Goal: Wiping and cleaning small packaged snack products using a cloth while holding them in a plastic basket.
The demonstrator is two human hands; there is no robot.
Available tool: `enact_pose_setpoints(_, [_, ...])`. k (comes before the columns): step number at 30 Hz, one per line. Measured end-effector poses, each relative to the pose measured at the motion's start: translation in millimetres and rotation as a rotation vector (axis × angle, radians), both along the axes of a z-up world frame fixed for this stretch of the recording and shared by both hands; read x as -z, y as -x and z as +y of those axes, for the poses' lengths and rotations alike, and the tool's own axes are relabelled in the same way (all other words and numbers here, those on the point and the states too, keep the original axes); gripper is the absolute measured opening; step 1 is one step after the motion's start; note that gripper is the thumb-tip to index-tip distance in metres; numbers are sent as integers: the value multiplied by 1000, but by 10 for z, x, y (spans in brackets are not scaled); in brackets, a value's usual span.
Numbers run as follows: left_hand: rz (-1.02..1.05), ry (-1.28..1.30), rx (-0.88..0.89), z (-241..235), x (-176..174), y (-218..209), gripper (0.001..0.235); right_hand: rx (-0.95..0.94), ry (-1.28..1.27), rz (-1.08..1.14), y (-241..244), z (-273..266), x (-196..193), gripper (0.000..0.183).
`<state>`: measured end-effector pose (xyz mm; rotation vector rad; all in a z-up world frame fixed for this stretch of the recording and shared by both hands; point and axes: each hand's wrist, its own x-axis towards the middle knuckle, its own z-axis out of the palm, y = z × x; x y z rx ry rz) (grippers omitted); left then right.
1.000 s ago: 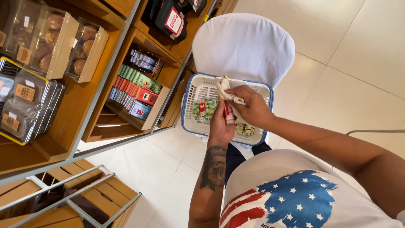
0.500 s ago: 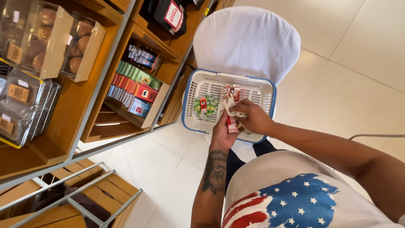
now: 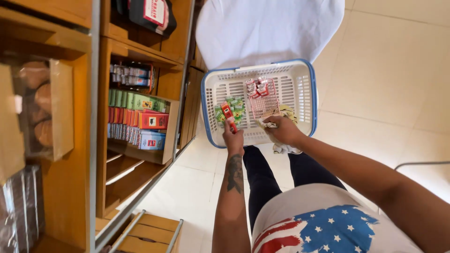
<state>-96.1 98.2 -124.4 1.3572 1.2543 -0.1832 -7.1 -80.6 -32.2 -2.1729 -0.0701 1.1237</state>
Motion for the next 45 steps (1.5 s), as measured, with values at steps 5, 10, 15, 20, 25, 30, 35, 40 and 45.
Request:
enact_pose_setpoints(5, [112, -361, 210, 287, 662, -15, 93, 124, 32, 49, 100, 114, 322, 36])
enact_pose_setpoints(10, [111, -505, 228, 367, 1334, -17, 100, 150, 67, 87, -94, 19, 447, 36])
enact_pose_setpoints(15, [11, -850, 447, 21, 621, -571, 90, 191, 116, 75, -227, -240, 827, 38])
enact_pose_setpoints(20, [-224, -937, 518, -467, 629, -993, 64, 244, 97, 87, -337, -376, 795, 38])
enact_pose_setpoints(25, [-155, -980, 440, -623, 888, -1213, 64, 318, 63, 88, -375, -581, 824, 39])
enact_pose_setpoints(30, [-48, -912, 314, -646, 1159, -1267, 57, 327, 46, 93, -357, -750, 701, 37])
enact_pose_setpoints(35, [-35, -790, 182, -684, 1378, -1264, 48, 329, 39, 90, -265, -853, 700, 37])
enact_pose_setpoints(40, [23, -663, 81, -774, 1379, -1317, 52, 346, 45, 92, -275, -878, 607, 37])
enact_pose_setpoints(45, [-29, -776, 193, -789, 1138, -1222, 28, 352, 49, 104, -227, -881, 575, 36])
